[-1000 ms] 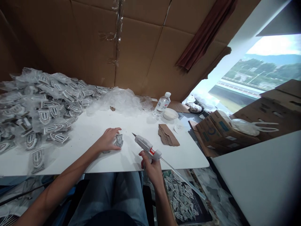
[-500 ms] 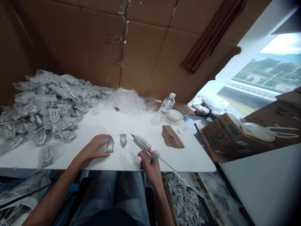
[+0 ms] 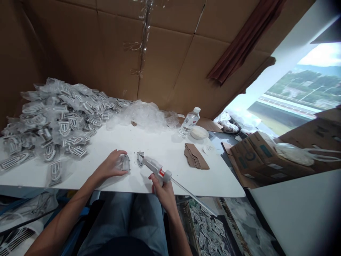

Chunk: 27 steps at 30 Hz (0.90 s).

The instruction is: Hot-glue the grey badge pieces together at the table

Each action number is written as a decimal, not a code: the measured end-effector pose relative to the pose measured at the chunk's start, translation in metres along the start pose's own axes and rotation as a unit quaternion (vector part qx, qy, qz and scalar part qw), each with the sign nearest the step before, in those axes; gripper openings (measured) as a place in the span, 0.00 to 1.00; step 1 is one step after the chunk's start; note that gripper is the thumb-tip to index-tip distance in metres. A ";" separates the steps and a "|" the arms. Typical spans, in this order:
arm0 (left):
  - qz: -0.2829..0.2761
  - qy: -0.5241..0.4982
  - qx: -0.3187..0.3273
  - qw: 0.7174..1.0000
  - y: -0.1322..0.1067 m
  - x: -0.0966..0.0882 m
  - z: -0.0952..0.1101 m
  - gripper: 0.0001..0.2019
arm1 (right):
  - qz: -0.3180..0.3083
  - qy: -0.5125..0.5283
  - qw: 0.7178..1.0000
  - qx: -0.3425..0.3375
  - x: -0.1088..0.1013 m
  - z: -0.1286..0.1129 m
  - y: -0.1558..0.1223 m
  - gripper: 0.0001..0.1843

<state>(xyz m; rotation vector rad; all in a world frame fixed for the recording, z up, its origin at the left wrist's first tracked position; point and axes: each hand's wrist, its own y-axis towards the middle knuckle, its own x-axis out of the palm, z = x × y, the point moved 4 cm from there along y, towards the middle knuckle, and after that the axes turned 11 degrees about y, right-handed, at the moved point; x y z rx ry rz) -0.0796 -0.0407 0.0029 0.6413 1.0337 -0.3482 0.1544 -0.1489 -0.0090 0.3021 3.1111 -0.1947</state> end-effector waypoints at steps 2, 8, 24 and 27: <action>0.051 -0.007 -0.003 0.999 -0.001 -0.003 0.003 0.31 | -0.012 0.002 1.000 0.009 0.007 0.002 0.000 0.26; 0.169 0.054 0.078 0.981 -0.011 -0.004 0.012 0.36 | -0.058 -0.041 0.997 -0.010 0.027 0.011 0.002 0.26; 0.195 0.080 0.103 0.972 -0.012 -0.006 0.016 0.38 | -0.072 -0.125 0.988 -0.048 0.038 0.011 0.003 0.26; 0.199 0.076 0.109 0.971 -0.012 -0.006 0.017 0.38 | -0.074 -0.133 0.986 -0.069 0.039 0.005 0.002 0.25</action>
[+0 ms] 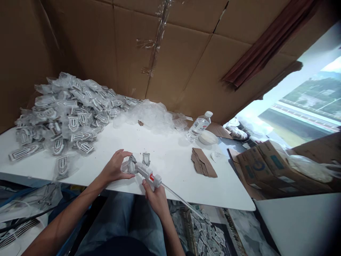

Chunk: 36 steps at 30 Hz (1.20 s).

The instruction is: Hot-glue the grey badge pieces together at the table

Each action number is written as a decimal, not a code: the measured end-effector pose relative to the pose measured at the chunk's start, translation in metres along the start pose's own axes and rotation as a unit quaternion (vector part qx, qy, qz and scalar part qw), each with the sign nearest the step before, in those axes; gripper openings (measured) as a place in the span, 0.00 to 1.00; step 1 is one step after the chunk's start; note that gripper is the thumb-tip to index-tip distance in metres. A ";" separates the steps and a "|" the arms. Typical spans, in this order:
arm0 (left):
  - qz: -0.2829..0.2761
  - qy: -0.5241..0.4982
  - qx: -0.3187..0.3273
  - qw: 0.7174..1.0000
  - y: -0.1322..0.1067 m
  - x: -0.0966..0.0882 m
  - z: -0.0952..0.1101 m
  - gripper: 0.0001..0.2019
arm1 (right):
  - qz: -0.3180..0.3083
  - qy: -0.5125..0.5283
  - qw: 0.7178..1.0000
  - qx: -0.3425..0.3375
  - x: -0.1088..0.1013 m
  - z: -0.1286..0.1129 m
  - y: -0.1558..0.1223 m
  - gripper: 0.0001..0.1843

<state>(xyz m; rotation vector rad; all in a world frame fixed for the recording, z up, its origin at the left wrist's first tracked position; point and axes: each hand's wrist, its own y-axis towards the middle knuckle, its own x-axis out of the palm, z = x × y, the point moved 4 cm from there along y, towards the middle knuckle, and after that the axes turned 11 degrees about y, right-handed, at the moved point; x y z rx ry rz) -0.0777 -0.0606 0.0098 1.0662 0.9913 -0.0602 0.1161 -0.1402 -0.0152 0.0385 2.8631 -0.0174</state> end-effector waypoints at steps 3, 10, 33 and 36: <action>0.003 -0.003 0.003 1.000 0.000 0.000 0.001 0.38 | 0.007 -0.011 1.000 -0.017 0.000 -0.003 -0.001 0.25; 0.013 -0.002 0.000 1.000 0.000 -0.001 0.001 0.38 | 0.020 -0.040 0.999 -0.032 -0.001 -0.003 -0.003 0.24; 0.023 -0.006 -0.003 1.000 0.000 0.000 0.002 0.37 | 0.034 -0.042 0.999 -0.010 0.000 -0.005 -0.005 0.25; 0.024 -0.006 -0.003 1.000 0.000 0.000 0.002 0.38 | 0.027 -0.043 0.999 -0.015 0.000 -0.005 -0.005 0.25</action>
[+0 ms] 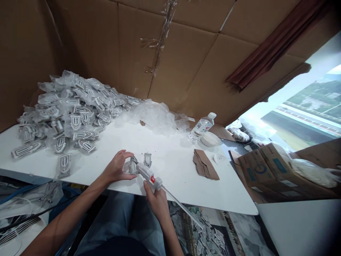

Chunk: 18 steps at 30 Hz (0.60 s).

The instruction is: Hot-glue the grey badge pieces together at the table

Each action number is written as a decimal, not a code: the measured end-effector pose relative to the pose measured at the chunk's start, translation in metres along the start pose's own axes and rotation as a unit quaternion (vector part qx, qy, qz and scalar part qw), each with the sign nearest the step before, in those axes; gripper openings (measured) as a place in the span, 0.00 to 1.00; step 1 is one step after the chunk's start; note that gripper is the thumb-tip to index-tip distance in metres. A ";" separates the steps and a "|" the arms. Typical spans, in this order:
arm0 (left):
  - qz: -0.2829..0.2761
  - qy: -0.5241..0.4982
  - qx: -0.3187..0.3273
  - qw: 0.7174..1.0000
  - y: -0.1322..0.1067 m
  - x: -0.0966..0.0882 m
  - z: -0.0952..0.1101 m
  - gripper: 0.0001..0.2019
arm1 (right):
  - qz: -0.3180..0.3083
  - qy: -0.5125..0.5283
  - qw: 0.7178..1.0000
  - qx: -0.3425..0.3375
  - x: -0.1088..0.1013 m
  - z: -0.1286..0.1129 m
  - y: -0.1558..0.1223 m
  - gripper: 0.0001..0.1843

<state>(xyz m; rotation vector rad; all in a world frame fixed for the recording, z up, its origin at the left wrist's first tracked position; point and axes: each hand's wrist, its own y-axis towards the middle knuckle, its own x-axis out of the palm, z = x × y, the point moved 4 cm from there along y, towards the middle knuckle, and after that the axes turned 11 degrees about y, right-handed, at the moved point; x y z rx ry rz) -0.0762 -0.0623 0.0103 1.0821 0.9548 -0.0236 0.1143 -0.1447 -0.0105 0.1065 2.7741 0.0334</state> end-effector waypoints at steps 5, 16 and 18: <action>-0.003 -0.004 -0.004 1.000 0.001 0.000 0.000 0.38 | 0.004 0.001 1.000 0.014 0.000 0.004 -0.001 0.27; -0.002 -0.017 0.009 1.000 0.000 0.000 0.001 0.36 | 0.021 0.004 0.999 0.030 -0.001 0.007 -0.001 0.29; 0.007 -0.013 0.007 1.000 0.000 -0.001 0.000 0.35 | 0.022 0.001 0.999 0.036 -0.001 0.007 -0.001 0.28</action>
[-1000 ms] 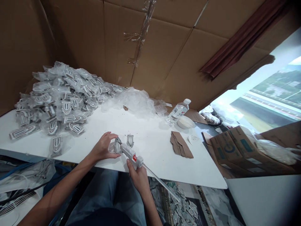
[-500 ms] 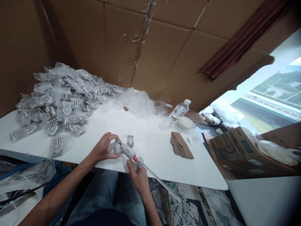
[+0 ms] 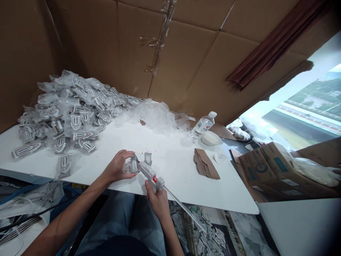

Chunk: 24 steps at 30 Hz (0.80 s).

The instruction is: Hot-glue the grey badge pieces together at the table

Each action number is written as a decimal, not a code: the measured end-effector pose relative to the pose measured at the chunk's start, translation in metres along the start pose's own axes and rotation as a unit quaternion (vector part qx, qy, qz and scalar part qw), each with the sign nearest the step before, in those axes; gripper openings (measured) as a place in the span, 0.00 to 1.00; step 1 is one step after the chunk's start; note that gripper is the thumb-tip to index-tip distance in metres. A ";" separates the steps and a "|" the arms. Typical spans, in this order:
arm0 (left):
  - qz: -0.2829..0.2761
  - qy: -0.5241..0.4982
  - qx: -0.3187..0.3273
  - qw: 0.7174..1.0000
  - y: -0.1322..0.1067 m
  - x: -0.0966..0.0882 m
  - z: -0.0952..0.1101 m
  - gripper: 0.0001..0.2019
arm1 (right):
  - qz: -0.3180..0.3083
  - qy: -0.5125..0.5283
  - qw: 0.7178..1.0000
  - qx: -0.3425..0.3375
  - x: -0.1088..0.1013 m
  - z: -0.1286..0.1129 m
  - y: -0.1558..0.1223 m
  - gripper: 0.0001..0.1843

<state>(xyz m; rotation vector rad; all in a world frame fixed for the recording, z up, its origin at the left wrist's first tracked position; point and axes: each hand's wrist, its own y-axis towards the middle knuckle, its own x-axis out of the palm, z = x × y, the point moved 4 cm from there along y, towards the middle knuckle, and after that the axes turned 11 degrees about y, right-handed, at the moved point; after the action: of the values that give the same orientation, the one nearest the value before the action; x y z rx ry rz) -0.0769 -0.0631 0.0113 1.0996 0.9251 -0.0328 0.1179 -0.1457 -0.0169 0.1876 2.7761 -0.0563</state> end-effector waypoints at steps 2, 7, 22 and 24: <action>0.002 0.004 -0.010 1.000 0.001 -0.001 -0.002 0.33 | 0.001 0.002 1.000 0.004 0.000 0.000 0.000 0.28; 0.011 0.012 -0.045 0.999 0.003 -0.004 -0.005 0.28 | -0.001 0.019 1.000 -0.011 0.000 -0.001 0.001 0.27; 0.017 0.013 -0.043 0.999 0.004 -0.004 -0.005 0.26 | -0.021 0.002 1.000 -0.020 0.000 -0.002 0.000 0.26; 0.018 0.013 -0.043 0.999 0.004 -0.005 -0.005 0.26 | -0.020 0.002 1.000 -0.018 0.000 -0.002 -0.001 0.26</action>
<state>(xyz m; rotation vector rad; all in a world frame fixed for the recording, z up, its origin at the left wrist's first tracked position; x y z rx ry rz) -0.0812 -0.0593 0.0166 1.0393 0.9220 0.0501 0.1171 -0.1461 -0.0147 0.1222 2.7833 -0.0167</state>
